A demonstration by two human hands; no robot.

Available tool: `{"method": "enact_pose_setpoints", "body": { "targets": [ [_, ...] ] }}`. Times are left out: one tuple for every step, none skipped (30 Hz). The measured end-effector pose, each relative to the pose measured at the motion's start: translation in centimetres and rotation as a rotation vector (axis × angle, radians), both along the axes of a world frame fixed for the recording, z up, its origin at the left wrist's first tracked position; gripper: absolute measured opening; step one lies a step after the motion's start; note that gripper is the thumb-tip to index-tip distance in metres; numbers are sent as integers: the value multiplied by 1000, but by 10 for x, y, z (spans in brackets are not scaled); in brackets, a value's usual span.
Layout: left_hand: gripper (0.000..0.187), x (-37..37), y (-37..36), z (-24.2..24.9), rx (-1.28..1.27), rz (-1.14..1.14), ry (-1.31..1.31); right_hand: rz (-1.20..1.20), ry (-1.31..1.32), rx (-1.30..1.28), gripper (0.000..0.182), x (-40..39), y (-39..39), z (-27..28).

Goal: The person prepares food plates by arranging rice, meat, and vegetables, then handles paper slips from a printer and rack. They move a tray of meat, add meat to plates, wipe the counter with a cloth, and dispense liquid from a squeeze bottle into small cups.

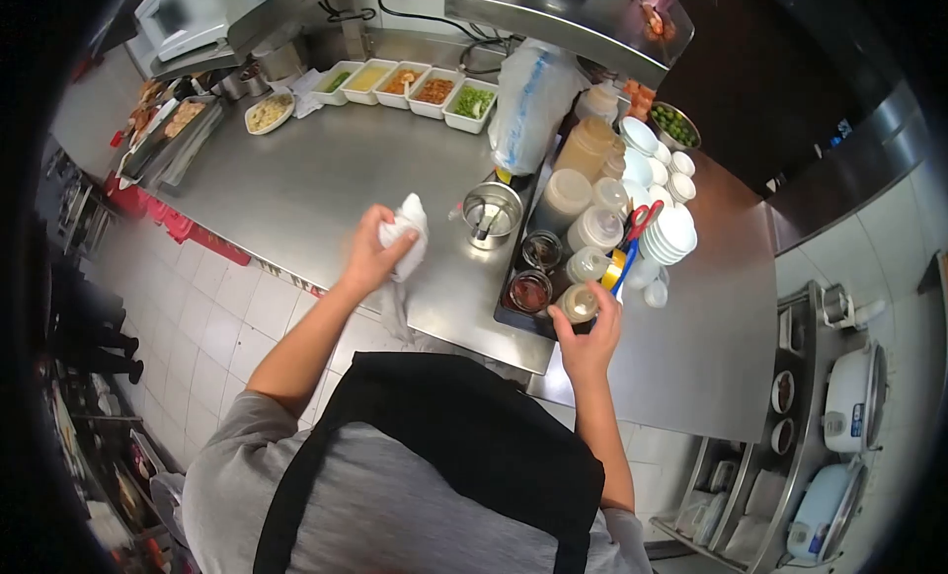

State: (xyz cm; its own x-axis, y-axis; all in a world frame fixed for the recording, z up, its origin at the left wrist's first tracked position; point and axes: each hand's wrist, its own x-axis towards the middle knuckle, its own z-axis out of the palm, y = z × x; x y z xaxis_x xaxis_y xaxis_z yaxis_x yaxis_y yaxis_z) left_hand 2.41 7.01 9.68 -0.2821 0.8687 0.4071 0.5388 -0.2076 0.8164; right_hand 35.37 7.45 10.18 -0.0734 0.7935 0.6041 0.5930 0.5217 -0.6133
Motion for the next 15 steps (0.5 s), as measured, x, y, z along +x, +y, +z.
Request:
{"method": "enact_pose_setpoints", "body": {
  "targets": [
    [29, 6, 5, -15, -13, 17, 19, -5, -10, 11, 60, 1, 0, -6],
    [31, 13, 10, -26, -23, 31, 39, -12, -20, 26, 61, 1, 0, -10],
    [30, 24, 13, -33, -67, -7, 42, -14, -12, 12, 61, 2, -1, -14],
    [29, 33, 14, -39, -107, -47, 45, -26, -15, 18, 61, 2, -1, -13],
    [27, 36, 13, -43, -81, -81, 173, -39, -18, 25, 60, 2, -2, -11],
    [27, 37, 12, -46, -52, -112, 305, -51, -17, 36, 60, 1, -1, -11],
    [26, 37, 11, -50, -22, -138, 438, -46, -40, 9, 64, 4, -2, -13],
    [28, 31, 6, -57, -14, -156, 632, -57, -2, 6, 66, 5, -5, -13],
    [33, 21, -1, -63, -4, -170, 826, -70, 34, 4, 68, 7, -8, -12],
    [39, 14, -11, -62, -36, -352, 759, -85, 69, -2, 70, 10, -14, -11],
    [46, 7, -23, -64, -71, -536, 690, -117, 41, 0, 70, 15, -19, -10],
    [51, 2, -36, -71, -16, -577, 835, -155, 18, 5, 69, 22, -26, -11],
    [48, -8, -40, -101, 48, -609, 778, -179, 19, 15, 67, 29, -32, -13],
    [45, -14, -33, -122, 192, -669, 790, -210, 27, 38, 64, 36, -35, -14],
    [40, -13, -29, -116, 217, -684, 784, -246, 35, 50, 63, 42, -40, -16]
  ]
}}
